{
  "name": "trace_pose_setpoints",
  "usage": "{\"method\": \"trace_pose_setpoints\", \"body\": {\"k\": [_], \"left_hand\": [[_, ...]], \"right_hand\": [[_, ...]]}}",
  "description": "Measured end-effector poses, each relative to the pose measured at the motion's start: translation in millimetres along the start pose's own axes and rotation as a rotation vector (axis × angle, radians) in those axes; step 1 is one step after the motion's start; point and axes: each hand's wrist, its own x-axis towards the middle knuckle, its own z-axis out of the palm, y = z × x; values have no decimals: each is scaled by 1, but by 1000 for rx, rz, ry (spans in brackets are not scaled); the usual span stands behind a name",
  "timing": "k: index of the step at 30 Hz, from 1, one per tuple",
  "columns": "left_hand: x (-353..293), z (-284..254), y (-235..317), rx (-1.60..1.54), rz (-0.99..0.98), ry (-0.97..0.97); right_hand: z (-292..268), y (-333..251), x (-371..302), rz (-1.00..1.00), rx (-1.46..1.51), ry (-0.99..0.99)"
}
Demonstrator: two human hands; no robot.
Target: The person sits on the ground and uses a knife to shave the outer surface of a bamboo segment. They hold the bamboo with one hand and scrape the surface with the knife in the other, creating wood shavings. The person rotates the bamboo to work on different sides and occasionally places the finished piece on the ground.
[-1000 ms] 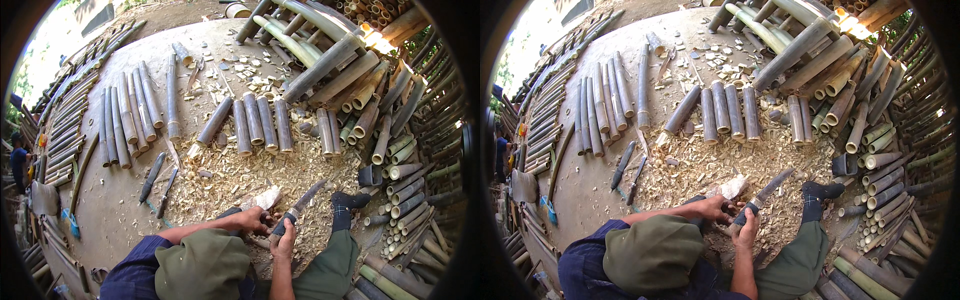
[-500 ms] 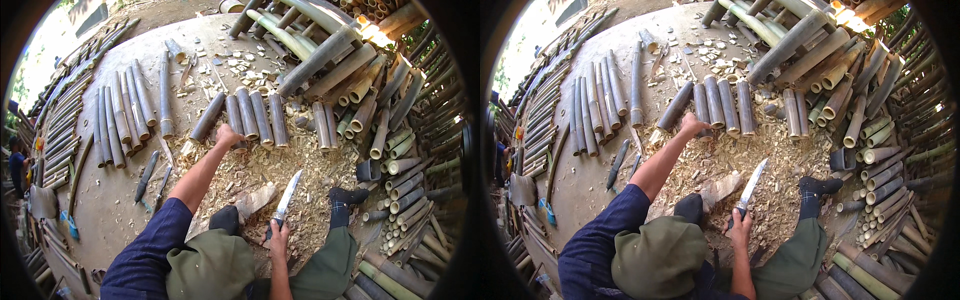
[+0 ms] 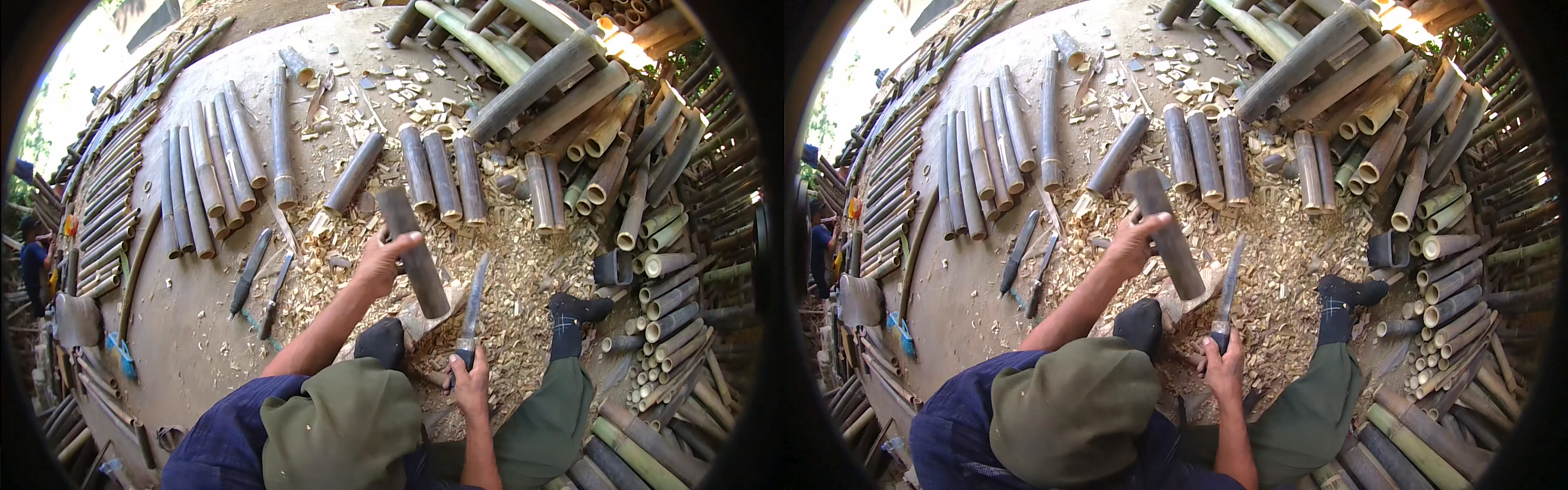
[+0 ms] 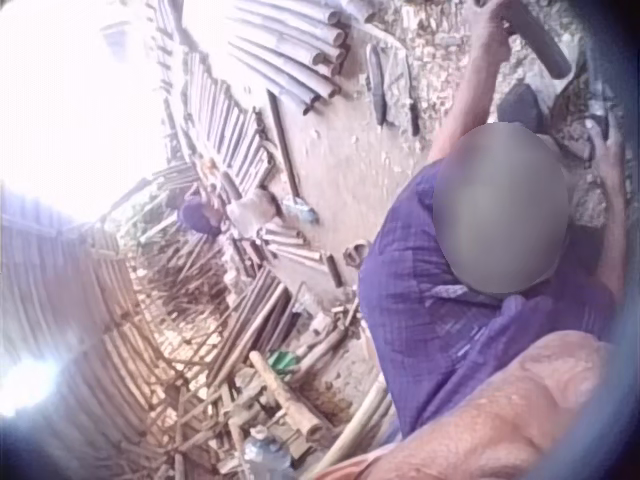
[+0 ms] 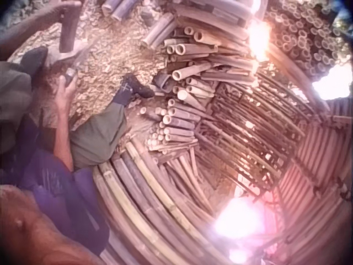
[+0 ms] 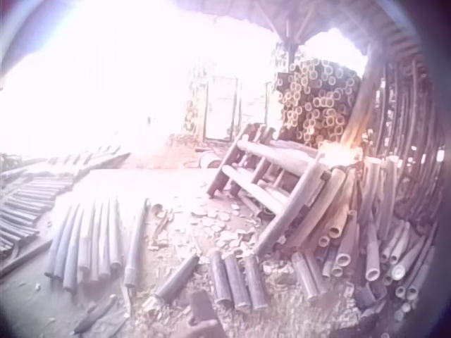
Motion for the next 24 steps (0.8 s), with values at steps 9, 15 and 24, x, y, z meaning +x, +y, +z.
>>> {"method": "trace_pose_setpoints", "body": {"k": [9,15,24], "left_hand": [[-36,-40,-35,-108,81,305],[-41,-40,-40,-51,191,452],[-46,-39,-40,8,251,347]], "right_hand": [[21,26,3,-233,-590,177],[23,12,0,-326,-606,192],[27,24,22,-280,-880,221]]}}
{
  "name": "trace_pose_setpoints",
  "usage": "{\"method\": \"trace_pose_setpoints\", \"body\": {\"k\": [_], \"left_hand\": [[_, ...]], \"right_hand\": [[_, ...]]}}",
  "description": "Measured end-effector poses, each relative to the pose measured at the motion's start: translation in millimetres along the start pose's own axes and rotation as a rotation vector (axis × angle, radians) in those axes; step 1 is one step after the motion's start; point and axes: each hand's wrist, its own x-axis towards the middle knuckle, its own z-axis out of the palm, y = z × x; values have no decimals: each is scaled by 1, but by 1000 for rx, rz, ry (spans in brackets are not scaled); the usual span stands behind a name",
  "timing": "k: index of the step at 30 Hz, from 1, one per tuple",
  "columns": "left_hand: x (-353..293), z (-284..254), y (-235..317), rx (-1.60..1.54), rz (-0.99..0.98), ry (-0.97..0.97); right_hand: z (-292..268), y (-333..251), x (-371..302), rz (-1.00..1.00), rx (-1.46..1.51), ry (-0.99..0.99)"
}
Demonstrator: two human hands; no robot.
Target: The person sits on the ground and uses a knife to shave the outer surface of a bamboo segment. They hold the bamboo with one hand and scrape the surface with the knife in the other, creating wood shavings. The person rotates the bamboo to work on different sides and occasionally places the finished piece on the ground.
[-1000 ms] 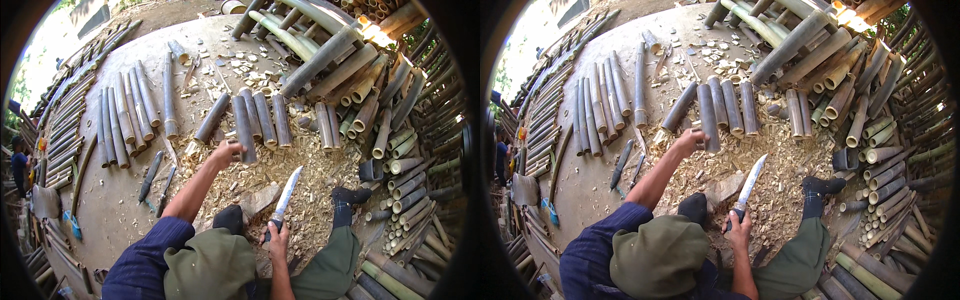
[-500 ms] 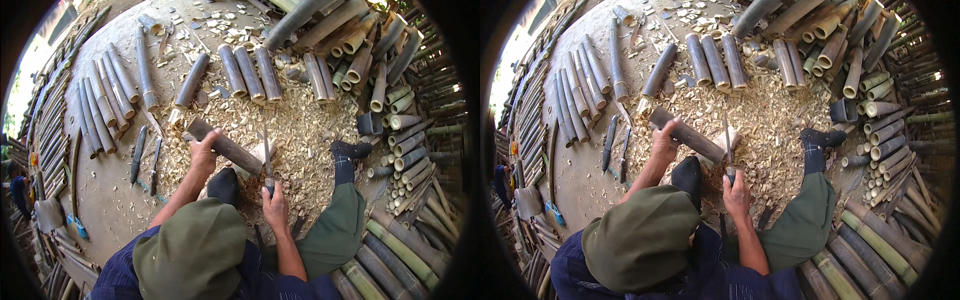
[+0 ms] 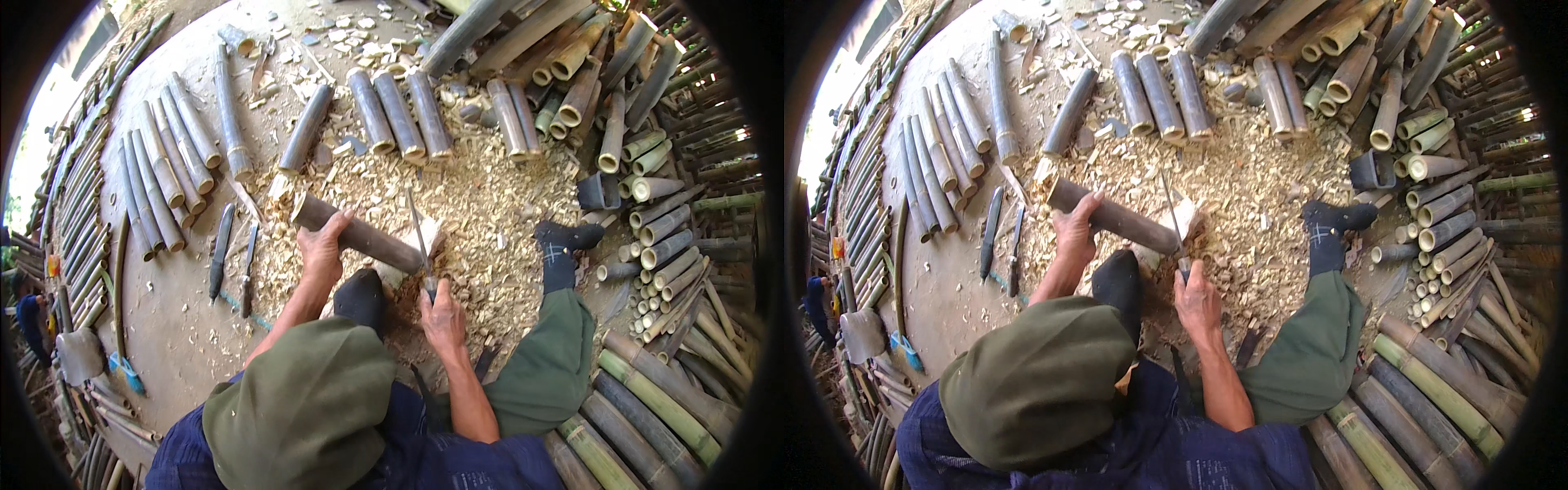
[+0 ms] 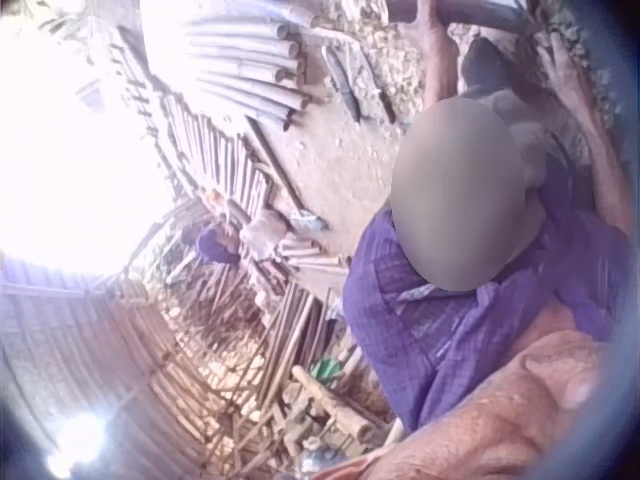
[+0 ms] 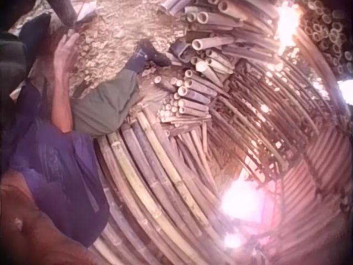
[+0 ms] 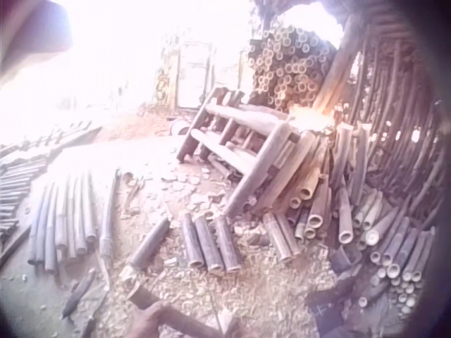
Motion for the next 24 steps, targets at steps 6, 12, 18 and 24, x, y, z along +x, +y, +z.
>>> {"method": "trace_pose_setpoints", "body": {"k": [6,12,18,24], "left_hand": [[3,-15,9,50,-12,-111],[4,-10,4,93,39,-159],[-3,-29,25,146,-86,-285],[-12,-17,22,84,-48,-239]], "right_hand": [[-54,-57,-15,-261,412,228],[7,18,13,109,87,-88],[-52,-51,-16,-226,423,287],[-5,10,11,73,78,-113]]}}
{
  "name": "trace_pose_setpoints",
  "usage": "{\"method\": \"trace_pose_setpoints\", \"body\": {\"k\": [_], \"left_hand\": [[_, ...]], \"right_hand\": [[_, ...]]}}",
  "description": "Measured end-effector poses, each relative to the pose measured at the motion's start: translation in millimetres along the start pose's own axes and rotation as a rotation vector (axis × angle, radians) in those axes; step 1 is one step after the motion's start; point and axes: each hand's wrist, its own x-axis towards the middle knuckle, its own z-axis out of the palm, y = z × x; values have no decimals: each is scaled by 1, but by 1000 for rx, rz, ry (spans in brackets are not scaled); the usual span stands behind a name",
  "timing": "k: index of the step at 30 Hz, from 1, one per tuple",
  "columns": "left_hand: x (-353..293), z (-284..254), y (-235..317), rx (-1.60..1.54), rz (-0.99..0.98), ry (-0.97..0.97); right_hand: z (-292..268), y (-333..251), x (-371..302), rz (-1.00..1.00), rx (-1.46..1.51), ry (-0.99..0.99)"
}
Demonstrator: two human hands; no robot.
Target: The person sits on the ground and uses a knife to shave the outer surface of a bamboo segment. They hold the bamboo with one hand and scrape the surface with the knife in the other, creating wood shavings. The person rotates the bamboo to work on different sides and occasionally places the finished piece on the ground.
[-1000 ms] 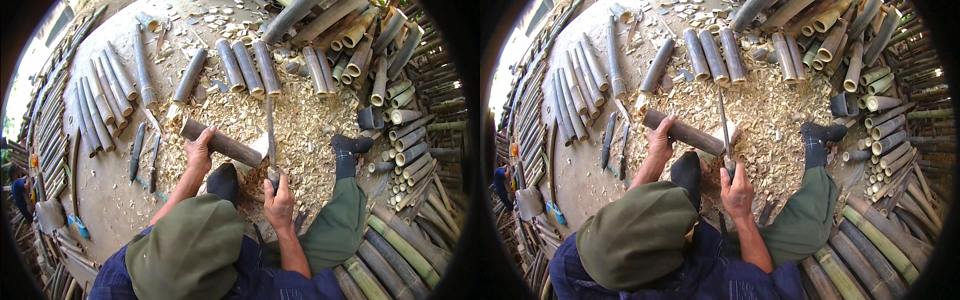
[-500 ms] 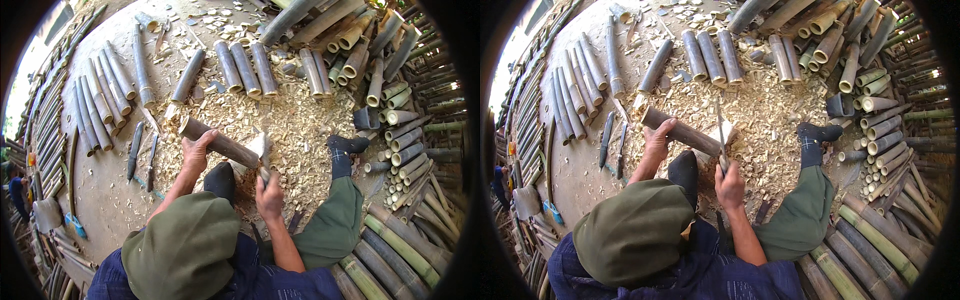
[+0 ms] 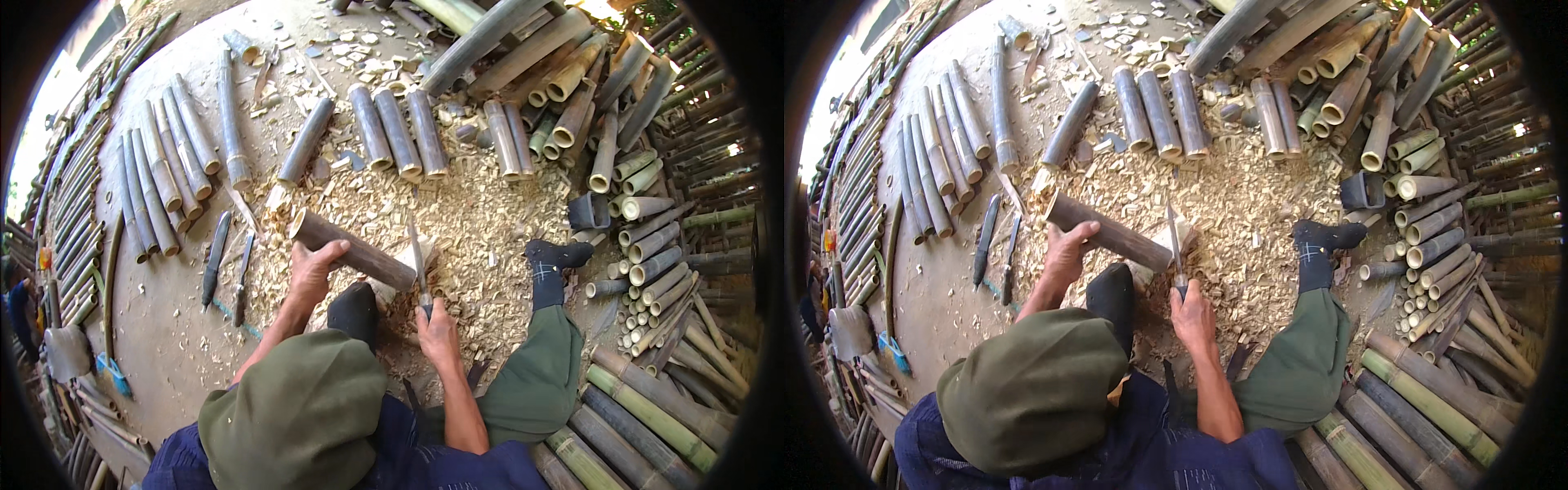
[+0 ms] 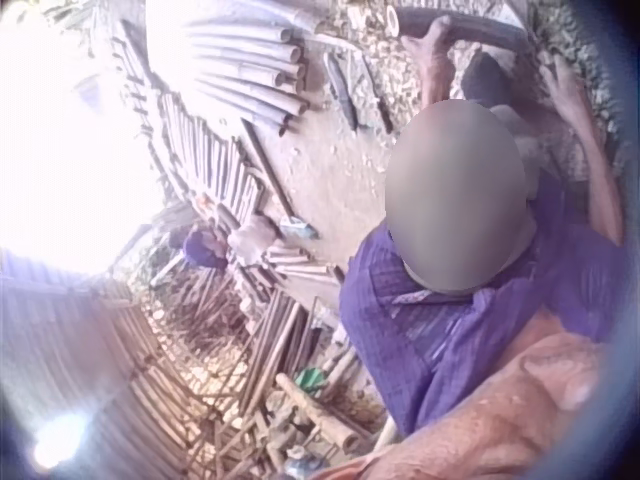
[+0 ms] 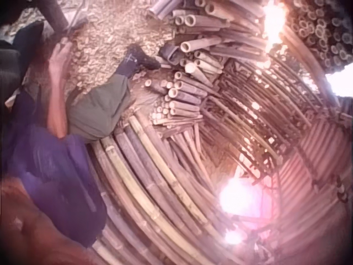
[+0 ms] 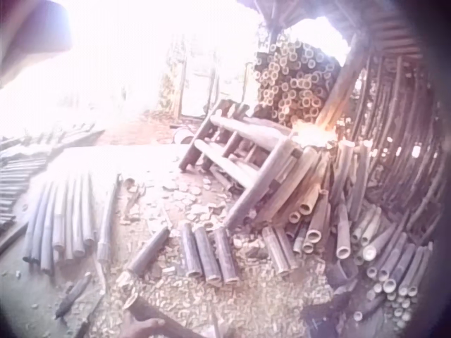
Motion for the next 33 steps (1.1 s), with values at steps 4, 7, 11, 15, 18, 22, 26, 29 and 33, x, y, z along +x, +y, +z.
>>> {"method": "trace_pose_setpoints", "body": {"k": [4,7,11,15,18,22,26,29,33], "left_hand": [[0,5,-3,-77,44,226],[3,12,-8,-52,67,186],[-13,6,-5,-35,101,191],[2,-2,3,-112,161,-30],[-2,-1,6,26,49,-9],[-7,3,15,48,66,8],[1,-6,3,-117,68,220],[-4,2,4,-94,91,230],[-9,20,-2,-60,91,201]], "right_hand": [[-31,-56,-27,-218,231,207],[-11,-35,-27,-293,288,410],[-8,-22,-20,83,-55,-42],[-32,-53,-22,-172,234,142],[-13,-33,-25,-341,348,396],[16,2,1,20,-139,-17],[-29,-54,-19,-124,140,113],[-34,-64,-30,-357,343,343],[16,-13,-11,0,-93,109]]}}
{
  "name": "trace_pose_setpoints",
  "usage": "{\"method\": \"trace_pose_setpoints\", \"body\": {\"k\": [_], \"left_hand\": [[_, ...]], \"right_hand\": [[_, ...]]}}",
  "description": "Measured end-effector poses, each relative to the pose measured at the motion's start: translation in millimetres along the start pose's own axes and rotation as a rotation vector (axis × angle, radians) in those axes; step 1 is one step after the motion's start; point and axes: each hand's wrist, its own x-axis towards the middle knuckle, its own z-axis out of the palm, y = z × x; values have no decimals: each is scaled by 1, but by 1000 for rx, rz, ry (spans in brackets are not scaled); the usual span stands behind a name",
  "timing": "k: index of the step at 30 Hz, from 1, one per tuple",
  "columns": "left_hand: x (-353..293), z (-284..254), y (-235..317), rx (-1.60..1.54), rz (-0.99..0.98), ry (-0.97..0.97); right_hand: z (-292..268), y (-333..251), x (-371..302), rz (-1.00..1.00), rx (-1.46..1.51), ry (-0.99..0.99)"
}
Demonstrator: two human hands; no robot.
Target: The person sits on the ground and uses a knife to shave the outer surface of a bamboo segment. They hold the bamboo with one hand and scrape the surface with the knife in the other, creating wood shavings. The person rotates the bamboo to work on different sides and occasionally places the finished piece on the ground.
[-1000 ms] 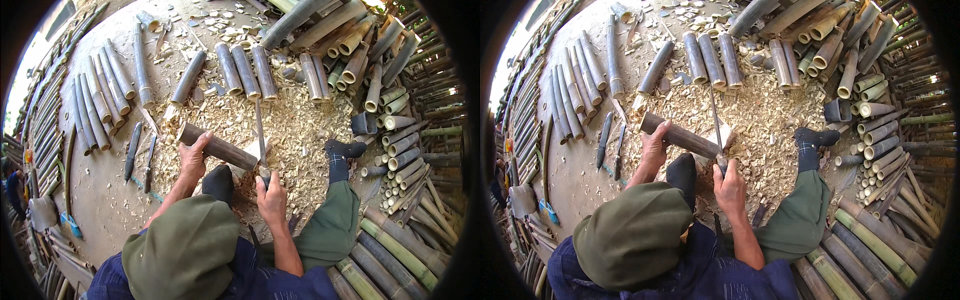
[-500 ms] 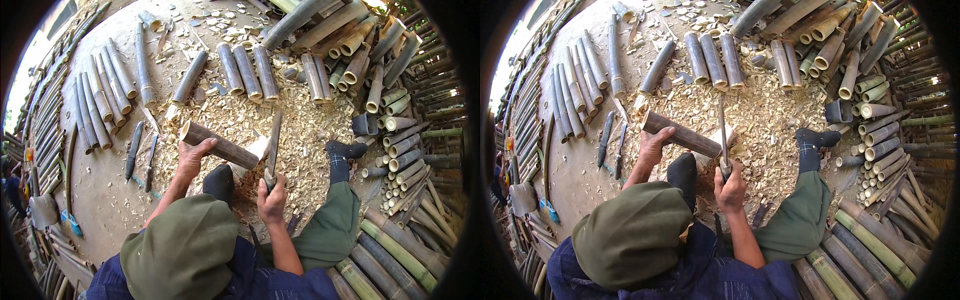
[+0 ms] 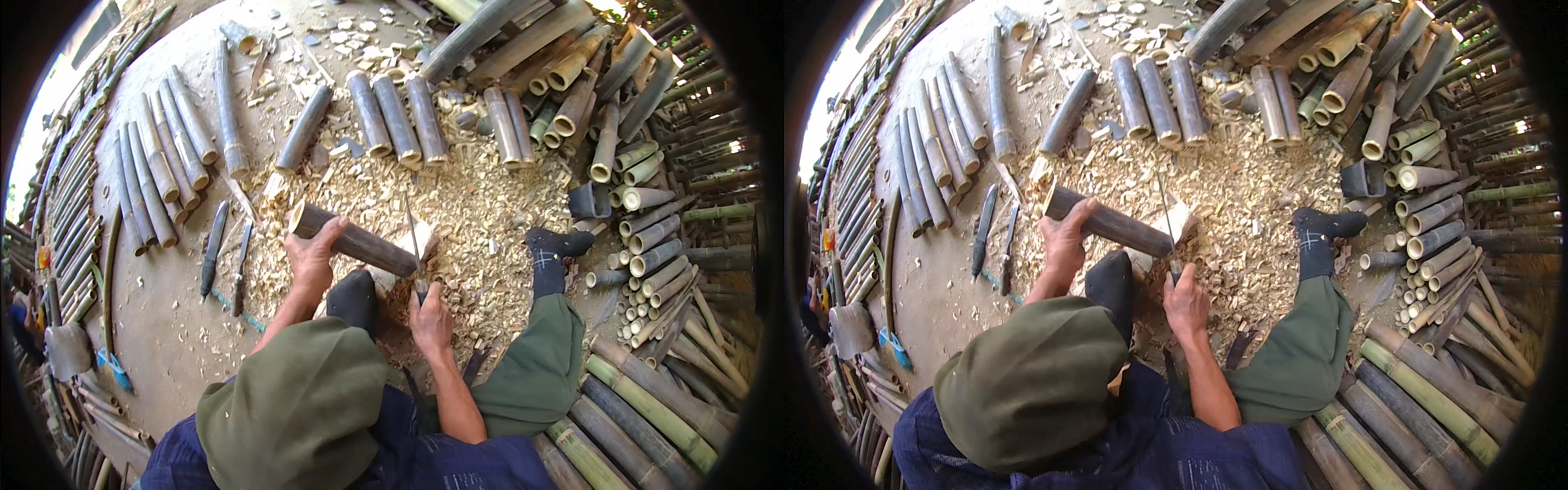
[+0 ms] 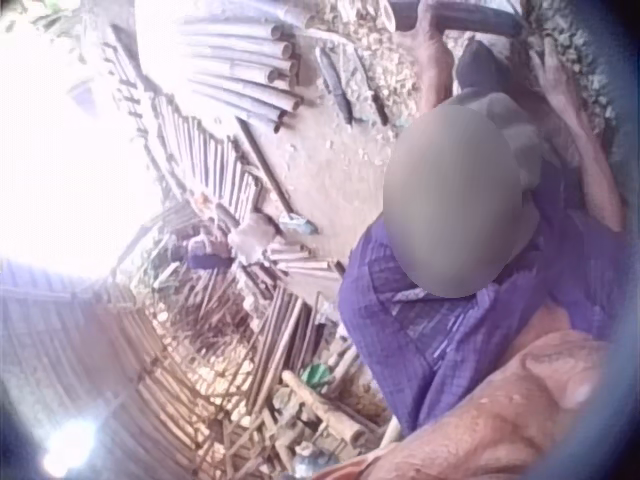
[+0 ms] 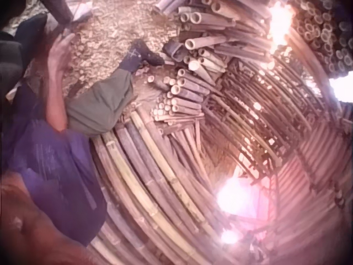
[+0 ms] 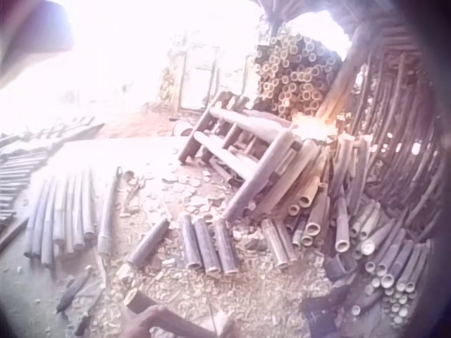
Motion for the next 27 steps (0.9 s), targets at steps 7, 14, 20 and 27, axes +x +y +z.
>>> {"method": "trace_pose_setpoints", "body": {"k": [7,14,20,27], "left_hand": [[7,-4,1,18,88,-6],[-6,17,13,152,192,-85],[-6,2,8,74,172,-26],[-6,10,13,176,158,-76]], "right_hand": [[-65,-58,-18,-191,427,126],[-11,-4,16,-22,152,-18],[-63,-51,-17,-261,453,273],[-2,3,9,43,102,-36]]}}
